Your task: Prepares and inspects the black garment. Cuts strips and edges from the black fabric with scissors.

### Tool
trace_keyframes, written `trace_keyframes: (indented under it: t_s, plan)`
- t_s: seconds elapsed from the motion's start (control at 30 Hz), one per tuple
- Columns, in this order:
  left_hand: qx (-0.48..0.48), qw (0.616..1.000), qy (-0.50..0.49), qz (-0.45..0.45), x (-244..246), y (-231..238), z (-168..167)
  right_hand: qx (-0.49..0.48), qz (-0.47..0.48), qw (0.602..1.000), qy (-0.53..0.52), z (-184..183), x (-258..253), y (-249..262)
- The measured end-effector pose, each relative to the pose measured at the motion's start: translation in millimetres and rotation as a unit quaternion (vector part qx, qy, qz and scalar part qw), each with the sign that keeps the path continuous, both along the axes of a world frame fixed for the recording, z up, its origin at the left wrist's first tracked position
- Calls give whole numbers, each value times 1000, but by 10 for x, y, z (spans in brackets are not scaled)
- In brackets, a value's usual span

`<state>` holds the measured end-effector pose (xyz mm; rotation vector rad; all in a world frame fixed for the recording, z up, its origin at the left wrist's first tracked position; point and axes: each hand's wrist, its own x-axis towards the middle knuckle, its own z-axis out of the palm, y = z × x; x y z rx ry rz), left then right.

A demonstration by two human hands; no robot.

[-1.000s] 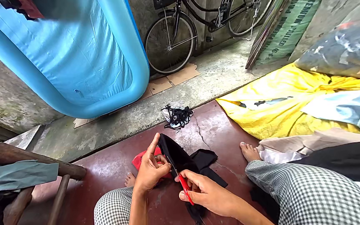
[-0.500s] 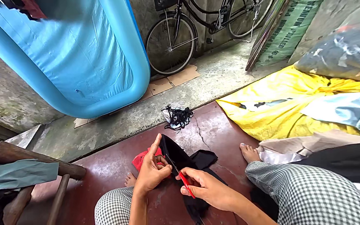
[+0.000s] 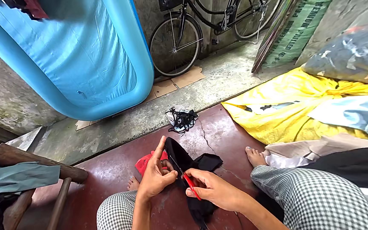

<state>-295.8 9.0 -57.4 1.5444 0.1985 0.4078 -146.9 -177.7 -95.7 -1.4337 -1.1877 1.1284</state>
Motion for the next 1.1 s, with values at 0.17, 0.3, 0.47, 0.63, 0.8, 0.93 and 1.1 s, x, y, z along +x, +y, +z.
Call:
trace_keyframes:
  t_s: [0.17, 0.3, 0.47, 0.63, 0.8, 0.93, 1.1]
  plan:
    - [-16, 1000, -23, -7, 12, -1, 8, 32, 55, 981, 183, 62, -26, 7]
    - [-25, 999, -30, -19, 17, -16, 12, 25, 96, 973, 209, 76, 21, -2]
    - [-27, 999, -31, -21, 15, -7, 3, 19, 88, 978, 186, 56, 42, 9]
    - [-23, 999, -23, -24, 27, -22, -10, 24, 56, 982, 180, 66, 16, 41]
    - [-20, 999, -27, -12, 36, -11, -27, 30, 31, 981, 188, 38, -15, 64]
    - [-17, 999, -24, -22, 36, -12, -29, 31, 33, 982, 184, 44, -7, 74]
    - [-15, 999, -13, -34, 68, -59, -53, 42, 35, 985, 162, 56, 19, 90]
